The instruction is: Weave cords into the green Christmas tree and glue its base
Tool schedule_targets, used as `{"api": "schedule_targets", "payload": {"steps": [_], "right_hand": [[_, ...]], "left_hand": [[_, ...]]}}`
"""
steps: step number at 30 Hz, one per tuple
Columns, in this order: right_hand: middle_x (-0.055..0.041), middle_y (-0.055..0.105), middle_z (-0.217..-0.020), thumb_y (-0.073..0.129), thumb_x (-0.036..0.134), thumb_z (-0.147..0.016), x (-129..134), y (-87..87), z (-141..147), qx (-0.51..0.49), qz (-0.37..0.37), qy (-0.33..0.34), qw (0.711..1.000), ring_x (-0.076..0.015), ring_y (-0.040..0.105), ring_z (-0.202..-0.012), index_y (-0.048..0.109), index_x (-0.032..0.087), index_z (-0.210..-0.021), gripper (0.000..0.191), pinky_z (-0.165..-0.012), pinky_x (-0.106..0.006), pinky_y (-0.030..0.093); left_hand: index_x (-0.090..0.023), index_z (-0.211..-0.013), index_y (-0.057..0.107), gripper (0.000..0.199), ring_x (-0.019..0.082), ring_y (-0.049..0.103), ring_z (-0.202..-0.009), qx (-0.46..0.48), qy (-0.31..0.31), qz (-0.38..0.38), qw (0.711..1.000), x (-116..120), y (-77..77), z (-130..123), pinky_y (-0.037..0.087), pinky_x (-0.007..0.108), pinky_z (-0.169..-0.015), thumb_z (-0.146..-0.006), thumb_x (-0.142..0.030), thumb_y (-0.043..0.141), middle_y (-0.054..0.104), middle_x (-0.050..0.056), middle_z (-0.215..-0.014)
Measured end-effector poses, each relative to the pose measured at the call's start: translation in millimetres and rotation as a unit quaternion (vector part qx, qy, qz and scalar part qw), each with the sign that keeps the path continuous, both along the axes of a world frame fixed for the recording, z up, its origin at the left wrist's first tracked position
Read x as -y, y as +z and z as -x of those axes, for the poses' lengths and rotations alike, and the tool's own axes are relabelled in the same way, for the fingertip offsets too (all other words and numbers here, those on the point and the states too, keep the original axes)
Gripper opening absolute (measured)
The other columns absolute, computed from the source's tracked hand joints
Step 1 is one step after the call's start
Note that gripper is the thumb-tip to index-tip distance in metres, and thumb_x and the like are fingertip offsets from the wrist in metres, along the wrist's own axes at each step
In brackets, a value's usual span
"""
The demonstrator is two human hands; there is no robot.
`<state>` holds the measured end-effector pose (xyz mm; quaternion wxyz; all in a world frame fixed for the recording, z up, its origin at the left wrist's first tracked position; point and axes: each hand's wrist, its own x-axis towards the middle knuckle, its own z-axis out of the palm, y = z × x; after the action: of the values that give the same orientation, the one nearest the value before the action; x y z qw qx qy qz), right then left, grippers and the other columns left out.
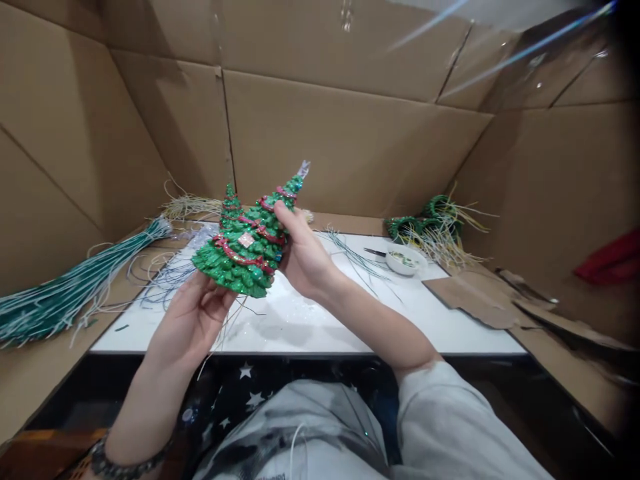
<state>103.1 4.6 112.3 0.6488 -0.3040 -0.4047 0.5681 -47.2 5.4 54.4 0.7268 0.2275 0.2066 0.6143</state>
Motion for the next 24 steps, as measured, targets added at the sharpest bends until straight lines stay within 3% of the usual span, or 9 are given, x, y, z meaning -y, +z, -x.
{"api": "schedule_targets", "payload": {"steps": [5, 11, 18, 21, 24], "right_hand": [[0.0043, 0.065, -0.115, 0.075, 0.056, -0.070, 2.8, 5.1, -4.9, 0.005, -0.006, 0.004, 1.000, -0.0247, 0.063, -0.109, 0.047, 0.033, -0.104, 0.049, -0.091, -0.048, 0.054], [0.0059, 0.065, -0.109, 0.074, 0.052, -0.073, 5.4, 10.1, -11.1, -0.002, -0.011, -0.017, 1.000, -0.0224, 0.063, -0.106, 0.048, 0.033, -0.102, 0.043, -0.090, -0.046, 0.053], [0.0050, 0.065, -0.110, 0.074, 0.052, -0.072, 1.9, 8.2, -13.9, 0.007, -0.015, -0.023, 1.000, -0.0231, 0.062, -0.109, 0.050, 0.034, -0.106, 0.046, -0.090, -0.047, 0.052], [0.0044, 0.065, -0.112, 0.073, 0.052, -0.074, 1.1, 7.2, -13.3, 0.009, -0.014, -0.024, 1.000, -0.0227, 0.063, -0.109, 0.049, 0.034, -0.108, 0.045, -0.090, -0.046, 0.052], [0.0043, 0.065, -0.111, 0.070, 0.050, -0.077, 1.1, 6.3, -12.2, 0.009, -0.011, -0.025, 1.000, -0.0213, 0.063, -0.106, 0.049, 0.033, -0.109, 0.042, -0.090, -0.044, 0.053]], "left_hand": [[-0.015, -0.084, 0.070, 0.025, 0.008, 0.068, -0.063, -0.037, -0.002, -0.024, 0.999, 6.3, 11.4, 3.4, 0.061, 0.012, -0.070, -0.096, -0.009, 0.049, 0.073, -0.001, -0.073], [-0.013, -0.070, 0.065, 0.034, 0.008, 0.070, -0.064, -0.021, 0.026, -0.058, 0.998, 10.1, 12.6, 9.0, 0.063, 0.020, -0.077, -0.097, -0.007, 0.044, 0.069, -0.001, -0.060], [-0.014, -0.059, 0.056, 0.029, 0.008, 0.068, -0.060, -0.043, 0.044, -0.104, 0.993, 11.7, 13.2, 20.7, 0.064, 0.019, -0.073, -0.086, -0.013, 0.068, 0.061, -0.004, -0.056], [-0.015, -0.060, 0.058, 0.029, 0.008, 0.069, -0.064, -0.061, 0.041, -0.143, 0.987, 9.6, 10.6, 25.5, 0.064, 0.019, -0.076, -0.070, -0.019, 0.084, 0.063, -0.005, -0.059], [-0.017, -0.058, 0.057, 0.041, 0.008, 0.068, -0.059, -0.056, 0.084, -0.161, 0.982, 8.7, 8.6, 25.4, 0.064, 0.018, -0.070, -0.048, -0.027, 0.096, 0.061, -0.008, -0.056]]}}
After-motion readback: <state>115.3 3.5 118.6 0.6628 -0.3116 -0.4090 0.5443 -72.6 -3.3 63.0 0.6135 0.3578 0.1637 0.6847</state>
